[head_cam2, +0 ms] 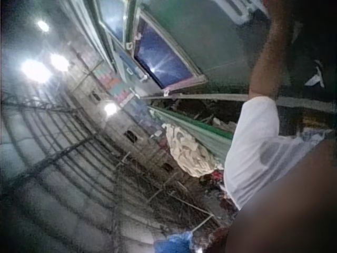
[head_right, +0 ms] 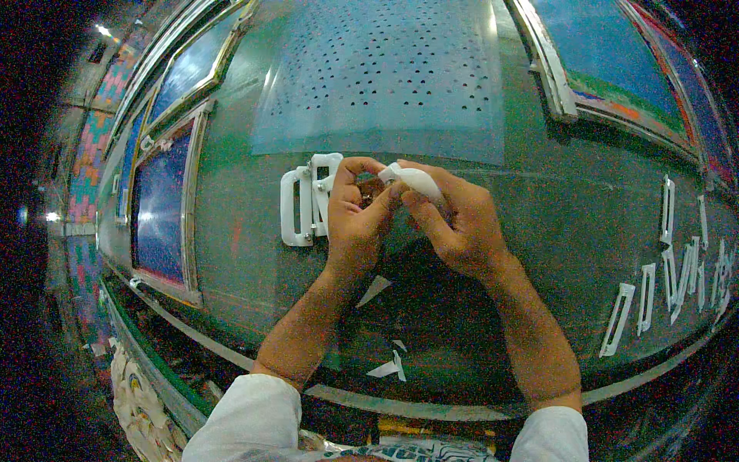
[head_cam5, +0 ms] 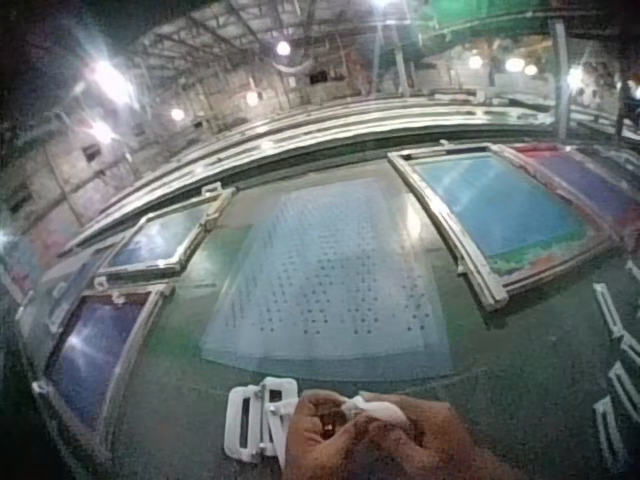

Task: The person assembles white plastic U-shaped frames by inserting and tightening metal screws and nuts by hand. The person handles multiple frames, aligns them, and secures them together on a green work surface.

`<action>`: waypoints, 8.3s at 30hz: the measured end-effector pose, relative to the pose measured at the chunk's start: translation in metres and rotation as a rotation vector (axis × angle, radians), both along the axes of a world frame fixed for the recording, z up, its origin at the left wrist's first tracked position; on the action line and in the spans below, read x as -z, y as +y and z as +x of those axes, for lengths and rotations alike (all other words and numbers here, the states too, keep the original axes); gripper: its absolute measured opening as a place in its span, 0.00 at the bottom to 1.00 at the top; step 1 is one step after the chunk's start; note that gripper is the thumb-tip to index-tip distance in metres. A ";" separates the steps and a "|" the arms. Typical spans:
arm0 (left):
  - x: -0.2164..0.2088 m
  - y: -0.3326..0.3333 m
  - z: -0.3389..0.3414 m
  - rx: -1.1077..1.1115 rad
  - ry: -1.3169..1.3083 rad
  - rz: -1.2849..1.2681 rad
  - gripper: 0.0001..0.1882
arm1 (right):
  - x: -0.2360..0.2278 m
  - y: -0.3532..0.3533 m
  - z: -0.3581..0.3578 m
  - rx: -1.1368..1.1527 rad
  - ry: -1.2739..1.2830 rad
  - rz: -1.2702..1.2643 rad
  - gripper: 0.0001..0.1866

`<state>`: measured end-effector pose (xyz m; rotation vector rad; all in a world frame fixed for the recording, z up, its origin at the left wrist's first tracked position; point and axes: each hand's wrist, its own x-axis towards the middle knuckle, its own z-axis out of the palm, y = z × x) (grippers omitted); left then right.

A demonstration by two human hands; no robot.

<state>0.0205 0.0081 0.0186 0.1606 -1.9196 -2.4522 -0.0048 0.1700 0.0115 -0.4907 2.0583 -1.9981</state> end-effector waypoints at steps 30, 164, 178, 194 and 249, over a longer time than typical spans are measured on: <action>0.006 -0.016 -0.003 0.013 -0.016 0.077 0.20 | 0.016 0.019 -0.015 -0.085 -0.247 -0.595 0.17; 0.026 -0.012 -0.010 0.117 0.318 -0.172 0.21 | 0.012 0.014 -0.008 -0.080 -0.350 -0.402 0.14; 0.026 -0.010 -0.007 0.155 0.255 -0.033 0.17 | 0.014 0.015 -0.008 -0.041 -0.363 -0.381 0.15; 0.015 -0.006 -0.004 0.044 0.160 -0.053 0.10 | 0.010 0.009 -0.008 -0.018 -0.320 -0.226 0.14; 0.015 0.015 0.006 0.228 0.884 -0.955 0.18 | -0.023 0.191 0.102 0.652 -0.051 1.157 0.23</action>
